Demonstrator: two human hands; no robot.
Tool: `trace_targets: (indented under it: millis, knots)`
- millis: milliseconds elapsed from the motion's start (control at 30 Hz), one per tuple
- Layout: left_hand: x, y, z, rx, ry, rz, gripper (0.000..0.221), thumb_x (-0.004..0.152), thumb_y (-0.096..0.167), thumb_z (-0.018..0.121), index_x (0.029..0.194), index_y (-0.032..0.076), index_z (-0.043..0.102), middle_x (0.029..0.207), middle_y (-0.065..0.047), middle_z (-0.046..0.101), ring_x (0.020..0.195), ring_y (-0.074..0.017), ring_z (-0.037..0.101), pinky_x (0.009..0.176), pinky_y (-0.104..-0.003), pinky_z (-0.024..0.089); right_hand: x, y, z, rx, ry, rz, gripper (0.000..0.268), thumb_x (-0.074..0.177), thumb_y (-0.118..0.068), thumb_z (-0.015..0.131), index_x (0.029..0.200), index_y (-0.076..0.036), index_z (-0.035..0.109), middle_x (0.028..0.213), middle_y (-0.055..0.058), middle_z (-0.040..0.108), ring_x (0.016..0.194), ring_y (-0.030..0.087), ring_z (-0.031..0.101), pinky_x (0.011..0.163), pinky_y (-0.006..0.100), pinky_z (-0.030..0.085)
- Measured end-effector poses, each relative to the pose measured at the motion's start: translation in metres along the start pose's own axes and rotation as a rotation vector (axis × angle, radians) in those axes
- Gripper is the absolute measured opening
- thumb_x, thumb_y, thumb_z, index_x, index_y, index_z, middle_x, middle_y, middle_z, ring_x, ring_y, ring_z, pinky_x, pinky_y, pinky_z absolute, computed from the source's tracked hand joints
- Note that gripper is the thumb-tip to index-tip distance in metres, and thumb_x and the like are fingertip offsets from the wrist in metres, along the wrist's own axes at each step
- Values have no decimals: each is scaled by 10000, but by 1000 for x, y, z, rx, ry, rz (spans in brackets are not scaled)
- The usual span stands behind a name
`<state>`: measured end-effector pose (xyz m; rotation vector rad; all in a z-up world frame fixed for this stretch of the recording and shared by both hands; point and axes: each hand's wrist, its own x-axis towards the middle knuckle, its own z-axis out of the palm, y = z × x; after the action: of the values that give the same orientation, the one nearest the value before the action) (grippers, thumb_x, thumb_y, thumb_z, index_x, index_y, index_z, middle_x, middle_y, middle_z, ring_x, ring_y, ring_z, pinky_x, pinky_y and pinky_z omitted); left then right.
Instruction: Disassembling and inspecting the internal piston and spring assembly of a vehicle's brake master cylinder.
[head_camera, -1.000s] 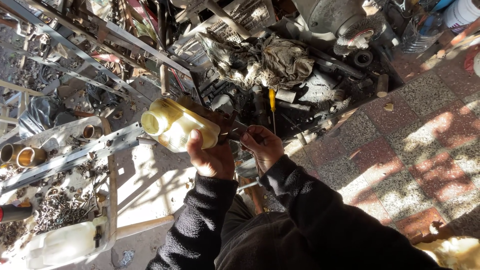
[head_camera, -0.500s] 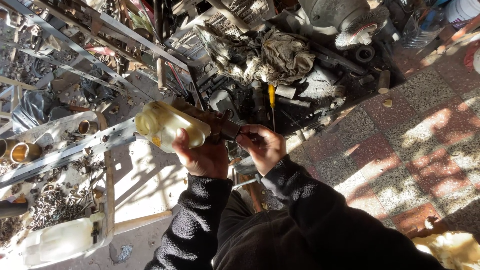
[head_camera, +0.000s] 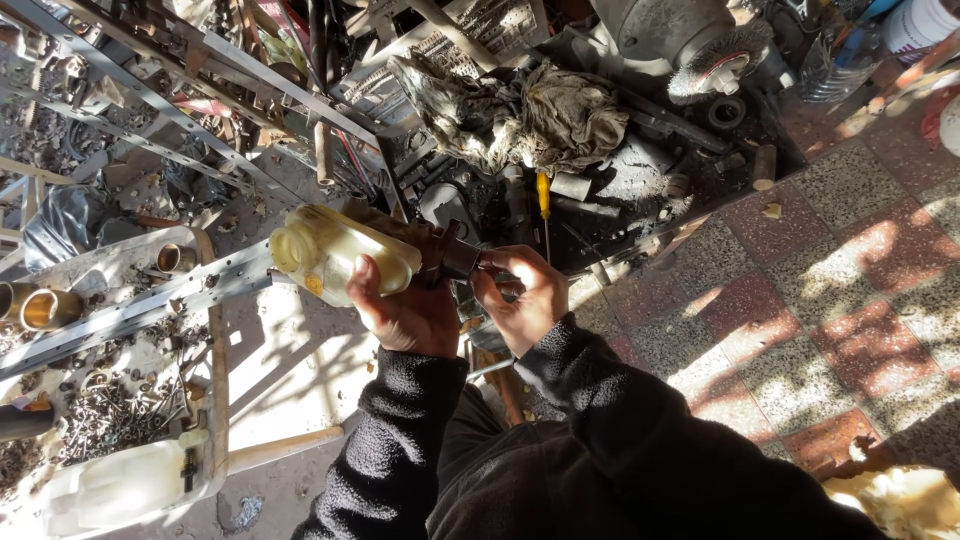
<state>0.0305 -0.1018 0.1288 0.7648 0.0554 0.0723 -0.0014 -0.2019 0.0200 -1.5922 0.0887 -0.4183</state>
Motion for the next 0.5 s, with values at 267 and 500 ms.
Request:
trace_targets:
  millis: [267, 500]
  knots:
    - [5, -11, -12, 29, 21, 21, 580, 896, 426, 669, 1343, 83, 533, 1151, -95, 653, 1103, -289, 643, 1107, -592, 494, -8, 25, 11, 179, 3, 17, 390, 852, 16, 656, 1236, -46, 627, 1184, 119, 697, 1103, 246, 684, 970, 412, 560]
    - [8, -18, -24, 30, 15, 8, 546, 922, 425, 654, 1303, 50, 541, 1154, -122, 650, 1115, -307, 643, 1090, -565, 498, -4, 64, 19, -104, -3, -90, 264, 914, -25, 721, 1172, -63, 678, 1000, 40, 766, 766, 98, 754, 545, 195, 610]
